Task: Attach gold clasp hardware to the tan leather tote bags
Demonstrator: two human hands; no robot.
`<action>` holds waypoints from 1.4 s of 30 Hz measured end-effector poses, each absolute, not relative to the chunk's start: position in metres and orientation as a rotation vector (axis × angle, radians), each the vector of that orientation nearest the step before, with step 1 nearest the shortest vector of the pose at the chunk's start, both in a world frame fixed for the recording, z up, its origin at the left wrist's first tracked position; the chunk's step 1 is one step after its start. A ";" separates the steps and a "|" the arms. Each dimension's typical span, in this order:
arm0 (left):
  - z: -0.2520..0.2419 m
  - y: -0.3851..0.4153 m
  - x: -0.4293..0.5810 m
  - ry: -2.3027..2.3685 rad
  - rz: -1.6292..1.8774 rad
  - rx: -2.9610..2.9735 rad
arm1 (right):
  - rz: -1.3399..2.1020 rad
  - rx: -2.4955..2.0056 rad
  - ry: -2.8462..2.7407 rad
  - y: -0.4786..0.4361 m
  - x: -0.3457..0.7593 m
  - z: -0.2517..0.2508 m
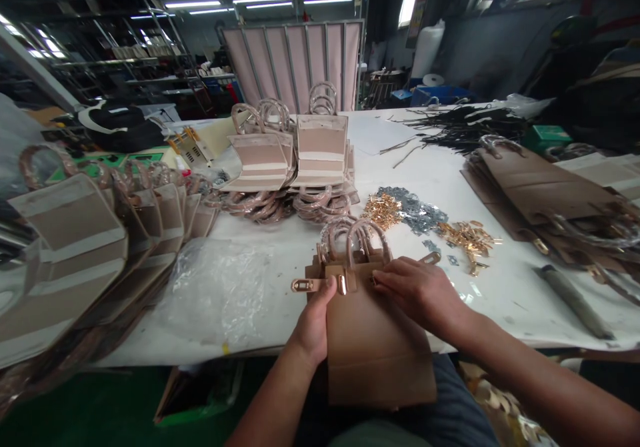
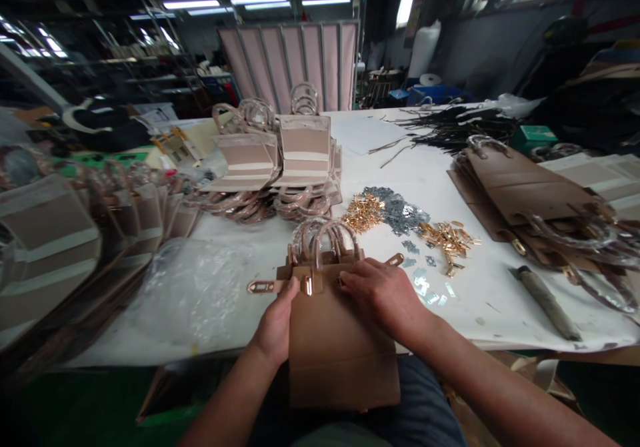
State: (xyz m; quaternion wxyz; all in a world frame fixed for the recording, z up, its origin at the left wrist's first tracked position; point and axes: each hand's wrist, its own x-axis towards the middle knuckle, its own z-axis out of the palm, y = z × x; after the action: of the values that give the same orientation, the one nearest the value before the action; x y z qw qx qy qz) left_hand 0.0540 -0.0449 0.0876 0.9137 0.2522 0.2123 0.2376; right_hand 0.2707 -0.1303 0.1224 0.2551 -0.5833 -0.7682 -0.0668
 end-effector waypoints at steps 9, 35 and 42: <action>0.090 -0.046 0.056 0.391 0.475 0.484 | -0.170 -1.499 -2.300 -0.117 0.275 0.138; 0.092 -0.051 0.060 0.384 0.506 0.317 | -0.298 -1.569 -2.121 -0.128 0.258 0.113; 0.087 -0.053 0.062 0.435 0.605 0.387 | -0.347 -1.534 -2.177 -0.120 0.257 0.116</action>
State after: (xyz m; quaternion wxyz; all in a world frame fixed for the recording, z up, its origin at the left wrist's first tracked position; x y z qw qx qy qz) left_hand 0.0619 -0.0532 0.0867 0.9130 0.1879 0.2114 0.2939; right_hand 0.2571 -0.1203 0.1164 0.2260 -0.5565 -0.7895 -0.1260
